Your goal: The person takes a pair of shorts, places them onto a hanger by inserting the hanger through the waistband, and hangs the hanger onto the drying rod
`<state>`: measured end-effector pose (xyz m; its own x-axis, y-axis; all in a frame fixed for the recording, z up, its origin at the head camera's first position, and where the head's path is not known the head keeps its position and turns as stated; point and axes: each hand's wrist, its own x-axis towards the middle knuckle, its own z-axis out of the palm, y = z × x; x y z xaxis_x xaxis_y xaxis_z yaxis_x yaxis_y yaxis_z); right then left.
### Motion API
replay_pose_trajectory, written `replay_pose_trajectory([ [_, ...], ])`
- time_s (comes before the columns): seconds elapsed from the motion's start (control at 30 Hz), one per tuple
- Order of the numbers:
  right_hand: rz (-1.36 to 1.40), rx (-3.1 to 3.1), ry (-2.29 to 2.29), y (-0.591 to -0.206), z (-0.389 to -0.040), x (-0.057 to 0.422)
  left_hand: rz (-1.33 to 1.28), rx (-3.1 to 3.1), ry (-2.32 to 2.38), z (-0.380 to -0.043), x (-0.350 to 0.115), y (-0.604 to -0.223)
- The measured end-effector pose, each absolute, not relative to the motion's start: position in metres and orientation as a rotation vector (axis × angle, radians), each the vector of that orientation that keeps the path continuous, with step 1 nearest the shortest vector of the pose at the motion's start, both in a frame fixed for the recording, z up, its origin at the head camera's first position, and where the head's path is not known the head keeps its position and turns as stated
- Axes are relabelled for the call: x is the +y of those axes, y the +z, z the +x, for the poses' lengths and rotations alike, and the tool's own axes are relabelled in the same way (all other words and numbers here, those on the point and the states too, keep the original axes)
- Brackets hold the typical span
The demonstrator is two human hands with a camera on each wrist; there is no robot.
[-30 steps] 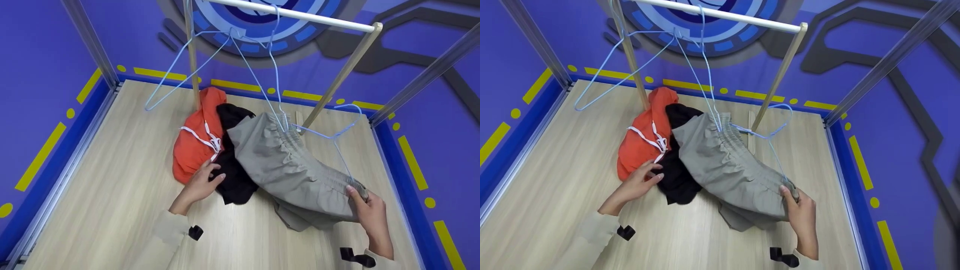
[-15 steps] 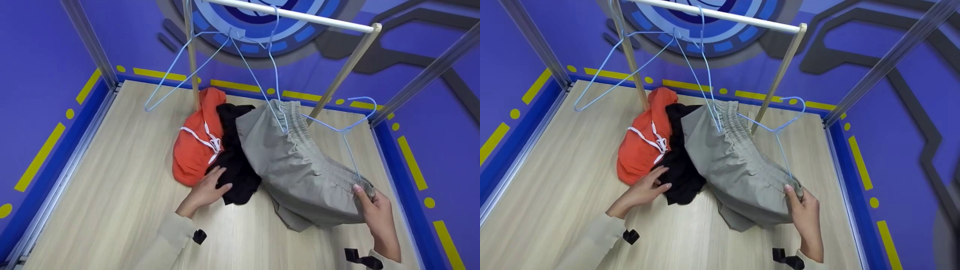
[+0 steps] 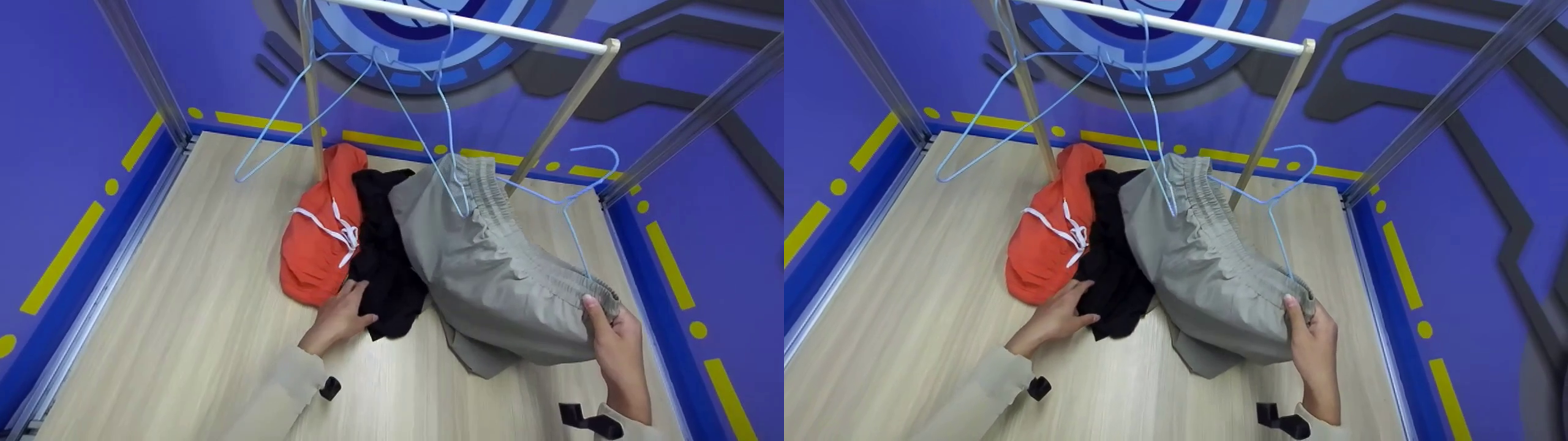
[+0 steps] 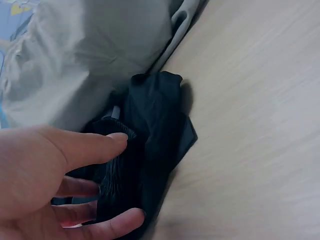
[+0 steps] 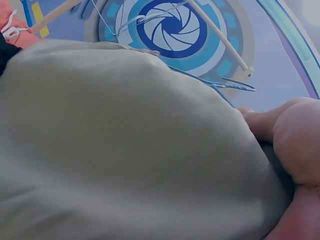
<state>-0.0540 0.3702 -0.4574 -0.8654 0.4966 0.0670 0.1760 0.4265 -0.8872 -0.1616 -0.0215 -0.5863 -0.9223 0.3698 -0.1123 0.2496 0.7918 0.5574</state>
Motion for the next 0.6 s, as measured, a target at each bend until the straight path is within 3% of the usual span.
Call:
replay_pose_trajectory([
  [0.6,-0.523,-2.114,1.581,-0.437,-0.064,0.352,0.566,2.801,0.64,-0.162,-0.011,-0.598],
])
